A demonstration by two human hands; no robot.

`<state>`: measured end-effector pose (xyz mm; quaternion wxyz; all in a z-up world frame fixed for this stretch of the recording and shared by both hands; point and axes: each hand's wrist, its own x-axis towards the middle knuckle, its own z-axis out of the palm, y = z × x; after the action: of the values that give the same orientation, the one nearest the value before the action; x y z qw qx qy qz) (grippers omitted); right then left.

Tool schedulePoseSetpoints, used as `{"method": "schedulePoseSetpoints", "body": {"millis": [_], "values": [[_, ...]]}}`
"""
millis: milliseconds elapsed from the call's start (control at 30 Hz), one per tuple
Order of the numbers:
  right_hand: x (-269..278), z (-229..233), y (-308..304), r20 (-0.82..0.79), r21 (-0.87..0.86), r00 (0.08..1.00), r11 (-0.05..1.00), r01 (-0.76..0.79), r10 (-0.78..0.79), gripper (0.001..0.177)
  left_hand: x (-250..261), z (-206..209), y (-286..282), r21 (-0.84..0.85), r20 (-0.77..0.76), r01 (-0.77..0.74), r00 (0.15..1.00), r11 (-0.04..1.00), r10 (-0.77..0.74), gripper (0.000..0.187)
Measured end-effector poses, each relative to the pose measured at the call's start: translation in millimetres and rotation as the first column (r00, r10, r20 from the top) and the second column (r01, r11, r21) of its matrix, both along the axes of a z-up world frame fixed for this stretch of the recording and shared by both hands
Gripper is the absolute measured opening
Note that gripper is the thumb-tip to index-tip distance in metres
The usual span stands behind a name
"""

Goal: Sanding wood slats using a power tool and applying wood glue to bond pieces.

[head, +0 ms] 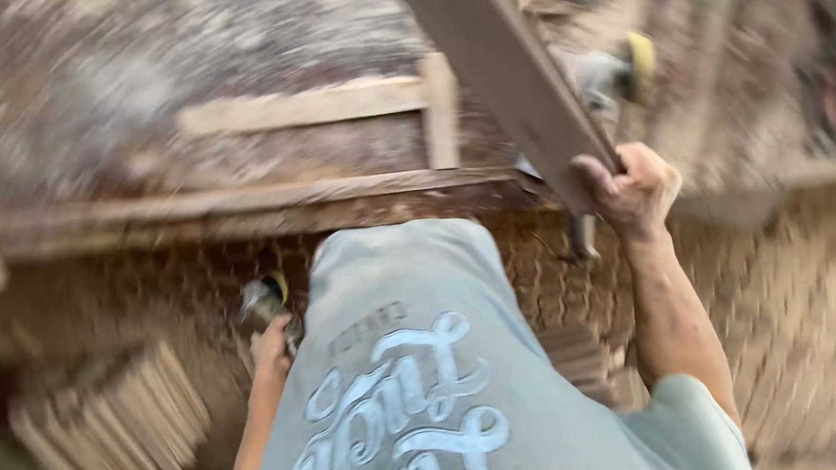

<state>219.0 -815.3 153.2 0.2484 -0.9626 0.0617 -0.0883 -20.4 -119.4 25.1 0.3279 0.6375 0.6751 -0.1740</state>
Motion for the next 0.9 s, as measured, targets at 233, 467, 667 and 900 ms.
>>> {"method": "schedulePoseSetpoints", "body": {"millis": [233, 467, 667, 900], "values": [[110, -107, 175, -0.036, -0.028, 0.755, 0.754, -0.656, 0.655, 0.057, -24, 39, -74, 0.062, 0.076, -0.162, 0.985, 0.985, 0.158, 0.095], [184, -149, 239, -0.466, -0.114, 0.468, 0.473, -0.873, 0.751, 0.076, -54, 106, -140, -0.07, -0.004, -0.41, 0.912, 0.91, 0.411, 0.078], [196, -122, 230, -0.656, -0.324, 0.318, 0.126, -0.938, 0.685, 0.076, -195, 35, -144, -0.103, -0.135, -0.186, 0.976, 0.977, 0.171, 0.102], [165, -103, 201, -0.15, -0.129, 0.769, 0.759, -0.639, 0.622, 0.024, -203, 45, -138, -0.042, -0.102, -0.243, 0.966, 0.969, 0.238, 0.078]]}}
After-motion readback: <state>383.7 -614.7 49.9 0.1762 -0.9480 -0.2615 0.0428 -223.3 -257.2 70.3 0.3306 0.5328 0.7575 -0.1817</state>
